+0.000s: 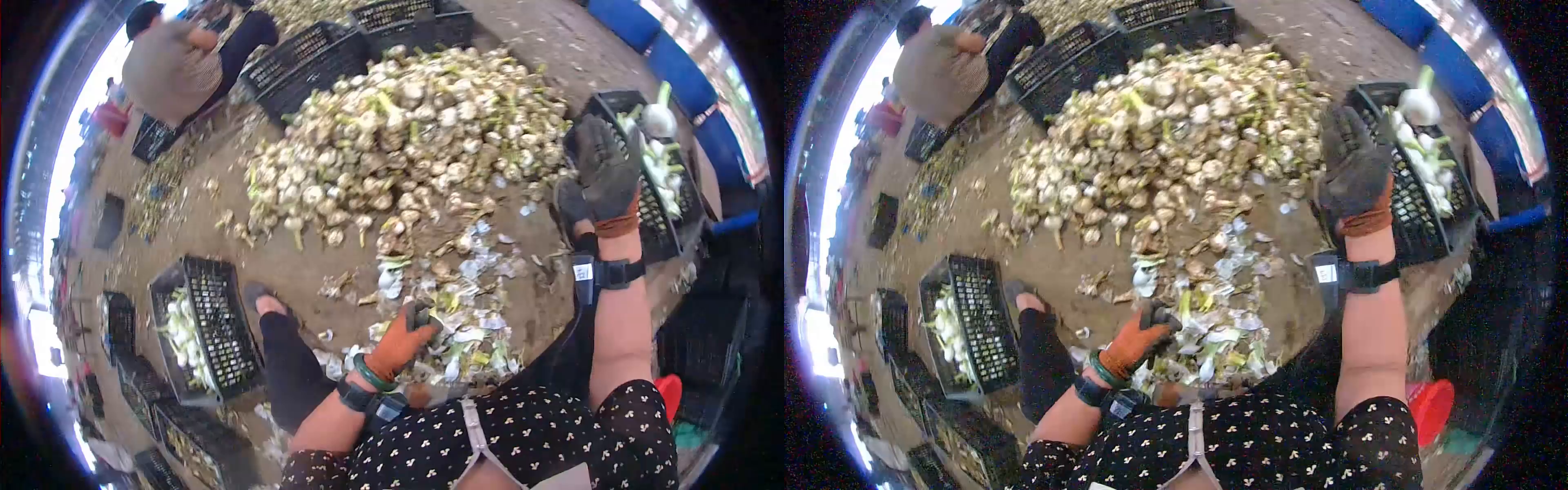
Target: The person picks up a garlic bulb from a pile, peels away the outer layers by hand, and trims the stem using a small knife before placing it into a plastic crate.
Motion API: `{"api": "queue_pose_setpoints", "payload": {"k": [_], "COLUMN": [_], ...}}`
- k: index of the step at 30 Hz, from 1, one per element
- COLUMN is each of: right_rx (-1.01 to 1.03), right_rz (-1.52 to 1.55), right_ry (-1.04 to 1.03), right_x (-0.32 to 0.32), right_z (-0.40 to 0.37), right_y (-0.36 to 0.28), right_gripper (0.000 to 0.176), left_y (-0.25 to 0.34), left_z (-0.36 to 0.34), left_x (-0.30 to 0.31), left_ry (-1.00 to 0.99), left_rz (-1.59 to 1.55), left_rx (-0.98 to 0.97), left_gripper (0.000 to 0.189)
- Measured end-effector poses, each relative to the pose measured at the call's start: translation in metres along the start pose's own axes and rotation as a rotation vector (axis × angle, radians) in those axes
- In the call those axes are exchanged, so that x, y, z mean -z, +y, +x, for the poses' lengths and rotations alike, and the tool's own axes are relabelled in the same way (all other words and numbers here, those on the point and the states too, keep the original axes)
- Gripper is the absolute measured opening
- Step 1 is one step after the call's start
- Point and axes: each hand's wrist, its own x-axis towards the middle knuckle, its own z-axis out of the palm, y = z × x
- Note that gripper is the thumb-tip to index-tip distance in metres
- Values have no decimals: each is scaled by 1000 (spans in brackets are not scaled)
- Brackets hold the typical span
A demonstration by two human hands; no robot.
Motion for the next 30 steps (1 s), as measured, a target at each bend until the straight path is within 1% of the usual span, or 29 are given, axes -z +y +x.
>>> {"api": "queue_pose_setpoints", "payload": {"k": [1, 3, 4, 5, 7, 8, 9, 10, 11, 12, 13, 15, 16, 17, 19, 20, 21, 22, 23, 24, 25, 26, 27, 28, 29, 30], "right_rx": [71, -244, -380, -514, -284, -246, -207, -225, -146, -56, -59, -172, 29, -157, -152, -45, 72, -30, -131, -371, -185, -215, -253, -362, -473, -438], "right_rz": [-207, -523, -762, -999, -1562, -1650, -1731, -1720, -1748, -1768, -1752, -1949, -1935, -2113, -2073, -2054, -2038, -2081, -2122, -2137, -2230, -2238, -2246, -2207, -2152, -2169], "right_ry": [36, -223, -236, -250, -445, -563, -686, -704, -825, -946, -964, -1063, -1023, -1087, -955, -988, -1020, -1118, -1213, -1046, -1003, -1040, -1076, -955, -836, -768], "right_x": [9, 27, 45, 57, 17, 27, 37, 31, 21, 11, 2, -20, 0, -13, -10, 5, 16, 8, 0, -1, 22, 29, 36, 42, 51, 87], "right_z": [15, 8, 11, 11, -16, -18, -22, -33, -44, -53, -58, -61, -62, -56, -56, -56, -56, -56, -57, -63, -74, -81, -87, -90, -95, -99], "right_y": [31, 91, 136, 171, 207, 242, 278, 295, 313, 329, 343, 366, 394, 394, 398, 406, 409, 391, 370, 357, 357, 343, 329, 320, 316, 332], "right_gripper": [46, 44, 41, 39, 34, 32, 30, 30, 29, 29, 29, 29, 31, 27, 20, 19, 19, 20, 22, 24, 24, 27, 29, 32, 34, 38], "left_y": [-7, -17, -14, -16, -24, -25, -21, -16, -14, -76, -31, -16, -53, -22, 23, 13, -12, -24, -18, -10, -6, -9, -17, -21, -18, -12], "left_z": [0, -1, -6, -7, -11, -16, -17, -17, -15, -6, -14, -18, -16, -19, -26, -25, -22, -20, -19, -20, -22, -20, -15, -12, -14, -16], "left_x": [9, 31, 41, 53, 74, 82, 85, 87, 93, 109, 98, 96, 106, 100, 99, 102, 104, 104, 100, 95, 90, 87, 87, 84, 81, 77], "left_ry": [22, -64, 13, 33, 262, 292, 308, 365, 421, 450, 342, 350, 355, 328, 343, 355, 327, 303, 322, 308, 295, 314, 264, 214, 228, 195], "left_rz": [-15, -141, -271, -277, -260, -174, -178, -210, -240, -139, -439, -79, 43, -145, 88, 94, 119, 145, 152, 156, 161, 166, 212, 262, 273, 306], "left_rx": [11, 16, 64, 72, -37, -142, -125, -26, 68, 65, 163, 113, 67, 42, 194, 152, 112, 63, 1, -42, -77, -126, -121, -108, -137, -177], "left_gripper": [31, 25, 21, 21, 25, 24, 24, 24, 24, 26, 31, 34, 33, 32, 34, 34, 35, 37, 37, 34, 32, 32, 38, 44, 44, 44]}}
